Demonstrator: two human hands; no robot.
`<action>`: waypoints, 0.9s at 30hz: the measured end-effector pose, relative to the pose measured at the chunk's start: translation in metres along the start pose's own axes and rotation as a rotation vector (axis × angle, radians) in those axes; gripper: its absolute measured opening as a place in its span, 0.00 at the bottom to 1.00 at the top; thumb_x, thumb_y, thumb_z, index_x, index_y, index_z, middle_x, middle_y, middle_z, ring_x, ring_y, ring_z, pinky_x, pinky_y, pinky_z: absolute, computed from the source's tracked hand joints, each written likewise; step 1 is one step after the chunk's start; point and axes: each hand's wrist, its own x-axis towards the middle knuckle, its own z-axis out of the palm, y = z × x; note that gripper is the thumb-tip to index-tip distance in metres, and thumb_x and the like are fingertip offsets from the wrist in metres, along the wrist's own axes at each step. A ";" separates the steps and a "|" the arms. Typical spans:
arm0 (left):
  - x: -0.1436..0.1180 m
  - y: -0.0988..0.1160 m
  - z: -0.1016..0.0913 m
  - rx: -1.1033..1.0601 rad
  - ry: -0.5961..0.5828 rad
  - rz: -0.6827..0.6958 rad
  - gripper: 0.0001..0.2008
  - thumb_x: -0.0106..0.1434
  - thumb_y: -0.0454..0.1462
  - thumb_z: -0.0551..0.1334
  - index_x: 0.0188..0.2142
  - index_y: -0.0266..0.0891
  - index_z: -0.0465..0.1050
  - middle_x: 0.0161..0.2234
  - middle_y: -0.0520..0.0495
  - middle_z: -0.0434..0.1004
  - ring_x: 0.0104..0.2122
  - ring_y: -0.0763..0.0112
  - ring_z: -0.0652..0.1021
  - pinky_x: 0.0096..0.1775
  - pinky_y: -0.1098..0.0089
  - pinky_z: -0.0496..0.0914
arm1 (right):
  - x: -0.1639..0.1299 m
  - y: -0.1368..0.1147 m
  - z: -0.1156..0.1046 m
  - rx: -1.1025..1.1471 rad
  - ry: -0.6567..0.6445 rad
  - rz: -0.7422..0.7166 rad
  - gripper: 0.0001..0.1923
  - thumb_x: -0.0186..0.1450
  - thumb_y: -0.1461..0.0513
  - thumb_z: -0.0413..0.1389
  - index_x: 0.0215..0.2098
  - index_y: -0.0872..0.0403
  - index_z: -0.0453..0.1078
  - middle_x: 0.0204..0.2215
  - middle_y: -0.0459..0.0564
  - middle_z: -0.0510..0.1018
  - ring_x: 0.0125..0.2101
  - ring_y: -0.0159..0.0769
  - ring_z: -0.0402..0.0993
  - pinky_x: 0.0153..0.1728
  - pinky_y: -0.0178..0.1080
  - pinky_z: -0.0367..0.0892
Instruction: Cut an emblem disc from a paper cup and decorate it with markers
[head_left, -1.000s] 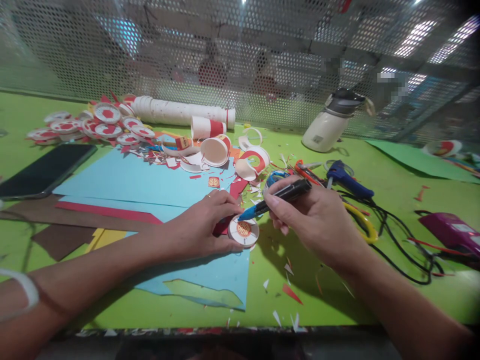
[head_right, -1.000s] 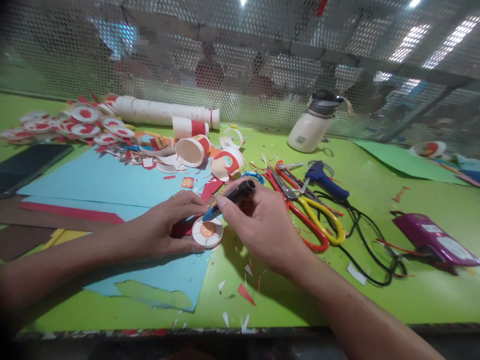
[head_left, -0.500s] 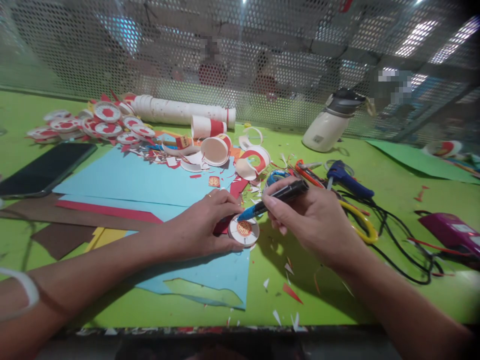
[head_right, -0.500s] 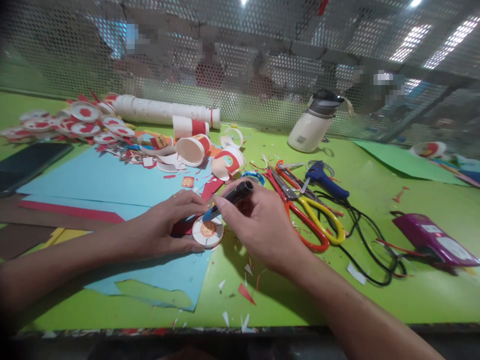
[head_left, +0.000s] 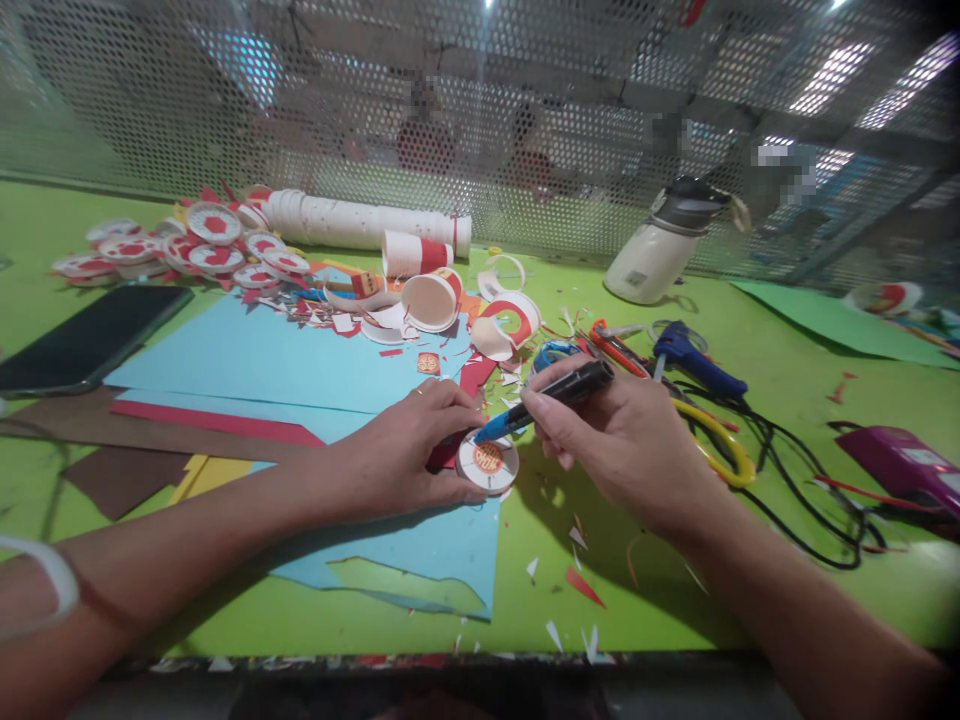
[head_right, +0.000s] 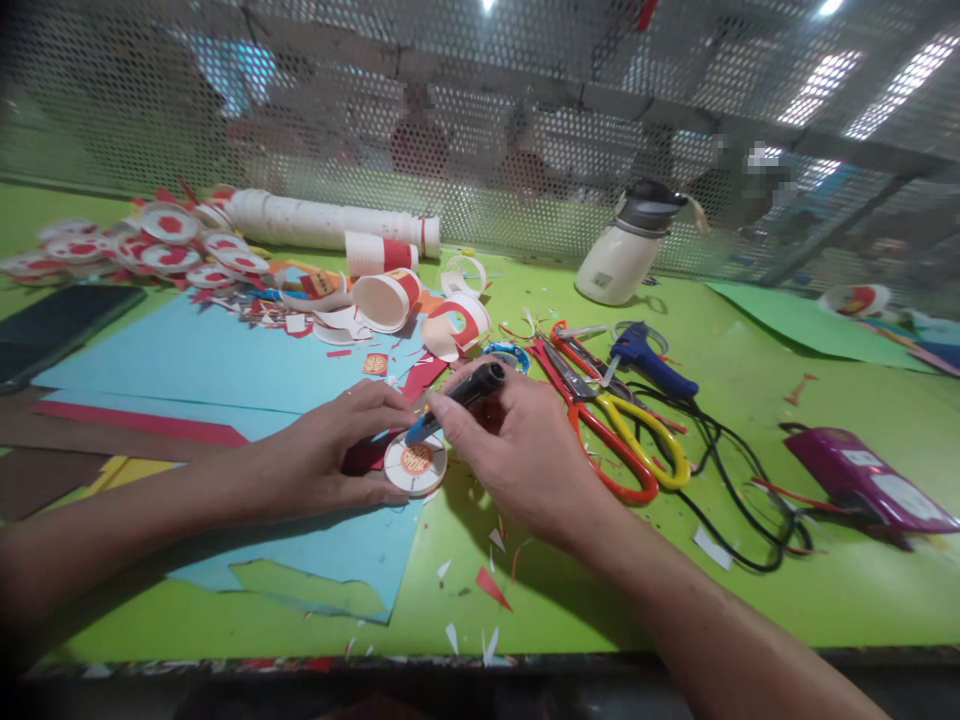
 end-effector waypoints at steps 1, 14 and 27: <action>0.000 0.000 0.000 0.000 0.000 0.006 0.21 0.59 0.43 0.66 0.49 0.38 0.71 0.45 0.42 0.69 0.47 0.60 0.69 0.48 0.60 0.68 | 0.000 0.000 0.000 -0.022 0.002 -0.006 0.08 0.65 0.61 0.56 0.30 0.57 0.70 0.22 0.42 0.71 0.19 0.24 0.65 0.20 0.30 0.62; 0.000 -0.001 0.000 0.005 0.028 0.024 0.19 0.58 0.43 0.67 0.46 0.37 0.72 0.44 0.41 0.69 0.46 0.60 0.70 0.46 0.61 0.69 | 0.001 0.000 -0.002 0.062 0.074 -0.025 0.08 0.65 0.59 0.58 0.30 0.55 0.70 0.20 0.40 0.71 0.18 0.26 0.65 0.21 0.32 0.62; 0.000 0.000 0.000 -0.003 0.014 0.025 0.20 0.59 0.43 0.66 0.49 0.39 0.71 0.44 0.42 0.69 0.46 0.60 0.70 0.47 0.60 0.69 | -0.002 0.001 -0.004 -0.052 0.067 -0.020 0.07 0.64 0.59 0.59 0.30 0.54 0.70 0.19 0.41 0.72 0.19 0.28 0.66 0.21 0.32 0.62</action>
